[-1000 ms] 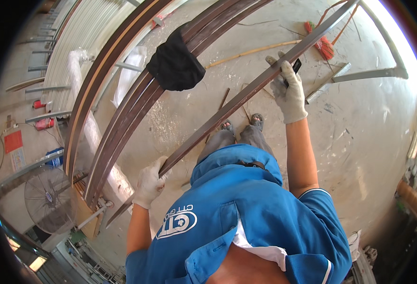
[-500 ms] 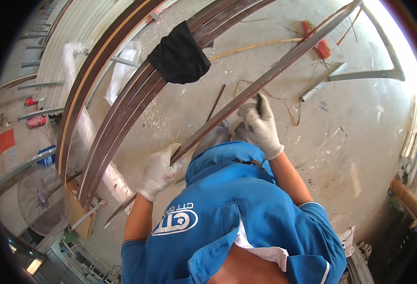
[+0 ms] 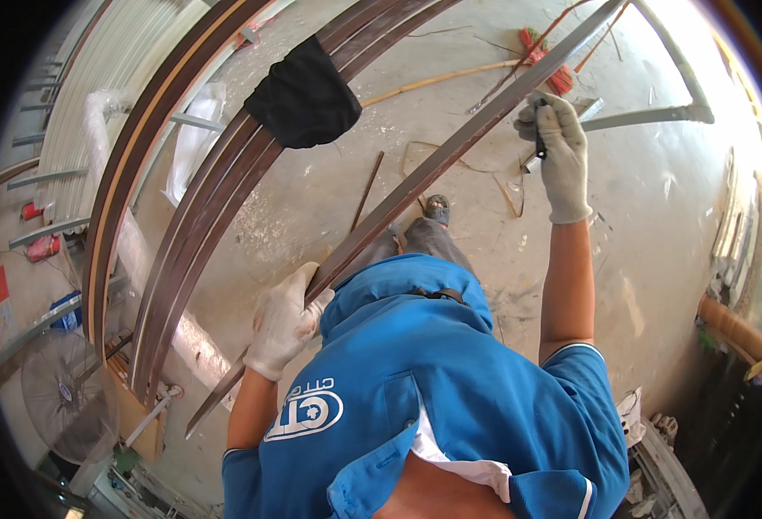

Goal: The person wipes long, curved metal frames with a black cloth and then scrapes them with a small metal tool. The person handles the frames one at a time, wiping and scraping along their length in a workshop setting.

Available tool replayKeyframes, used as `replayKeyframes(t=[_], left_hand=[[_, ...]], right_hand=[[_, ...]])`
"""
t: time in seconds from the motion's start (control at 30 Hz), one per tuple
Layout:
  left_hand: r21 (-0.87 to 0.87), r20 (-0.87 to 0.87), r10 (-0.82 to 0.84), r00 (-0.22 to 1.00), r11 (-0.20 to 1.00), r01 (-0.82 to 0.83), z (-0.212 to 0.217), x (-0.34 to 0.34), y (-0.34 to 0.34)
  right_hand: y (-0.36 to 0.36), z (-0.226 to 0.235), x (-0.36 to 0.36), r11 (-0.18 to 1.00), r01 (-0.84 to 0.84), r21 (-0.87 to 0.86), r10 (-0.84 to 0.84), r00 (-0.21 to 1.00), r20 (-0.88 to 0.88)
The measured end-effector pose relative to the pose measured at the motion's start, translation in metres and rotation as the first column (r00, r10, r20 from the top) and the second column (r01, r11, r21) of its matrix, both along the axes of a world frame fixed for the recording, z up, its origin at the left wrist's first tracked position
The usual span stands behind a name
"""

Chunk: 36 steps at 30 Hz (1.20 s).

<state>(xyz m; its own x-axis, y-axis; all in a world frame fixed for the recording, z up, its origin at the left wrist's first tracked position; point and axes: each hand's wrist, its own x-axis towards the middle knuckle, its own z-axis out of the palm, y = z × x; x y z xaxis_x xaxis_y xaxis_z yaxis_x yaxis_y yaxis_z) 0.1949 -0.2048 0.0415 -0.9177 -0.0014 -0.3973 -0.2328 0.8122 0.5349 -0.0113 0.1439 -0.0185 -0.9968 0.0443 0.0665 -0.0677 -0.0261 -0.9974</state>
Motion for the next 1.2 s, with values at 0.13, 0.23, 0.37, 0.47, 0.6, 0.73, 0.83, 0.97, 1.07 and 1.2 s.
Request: replayKeyframes(t=[0.13,0.23,0.37,0.47,0.6,0.73,0.83,0.97,1.07,1.2], left_hand=[[0.003,0.039,0.003,0.999,1.0,-0.004,-0.001,0.0,0.003],[-0.021,0.015,0.01,1.0,1.0,-0.009,-0.001,0.0,0.006],[-0.042,0.023,0.011,1.0,0.999,-0.01,0.001,0.0,0.007],[-0.008,0.07,0.055,0.996,0.998,-0.054,0.004,-0.001,0.007],[0.009,0.077,0.078,0.994,0.997,-0.079,0.004,-0.002,0.006],[-0.014,0.119,0.046,0.992,0.999,-0.045,0.003,-0.003,0.005],[0.0,0.061,0.033,0.998,0.999,-0.033,0.002,-0.001,0.003],[-0.02,0.038,0.045,0.998,0.999,-0.044,0.001,-0.001,0.004],[-0.017,0.074,0.063,0.995,0.998,-0.062,0.002,-0.001,0.004],[0.005,0.108,0.088,0.99,0.996,-0.089,0.002,-0.001,0.004]], right_hand=[[-0.002,-0.019,0.007,0.998,0.056,-0.018,-0.056,0.998,0.009],[0.003,-0.024,0.01,0.983,0.181,0.03,-0.182,0.983,0.016],[0.019,-0.027,-0.016,0.89,0.276,0.363,-0.19,0.948,-0.256],[0.02,-0.028,-0.039,0.679,0.448,0.581,-0.098,0.84,-0.533],[-0.025,-0.014,0.005,0.324,0.452,0.831,0.207,0.823,-0.529],[-0.09,0.005,0.104,0.442,0.017,0.897,0.629,0.707,-0.323],[-0.088,0.002,0.095,0.523,-0.221,0.823,0.598,0.784,-0.169],[-0.011,-0.01,-0.012,0.683,0.401,0.61,-0.017,0.844,-0.536],[0.05,-0.011,-0.043,0.896,0.442,0.038,-0.419,0.872,-0.251],[0.057,-0.03,-0.019,0.868,0.418,-0.269,-0.454,0.887,-0.085]])
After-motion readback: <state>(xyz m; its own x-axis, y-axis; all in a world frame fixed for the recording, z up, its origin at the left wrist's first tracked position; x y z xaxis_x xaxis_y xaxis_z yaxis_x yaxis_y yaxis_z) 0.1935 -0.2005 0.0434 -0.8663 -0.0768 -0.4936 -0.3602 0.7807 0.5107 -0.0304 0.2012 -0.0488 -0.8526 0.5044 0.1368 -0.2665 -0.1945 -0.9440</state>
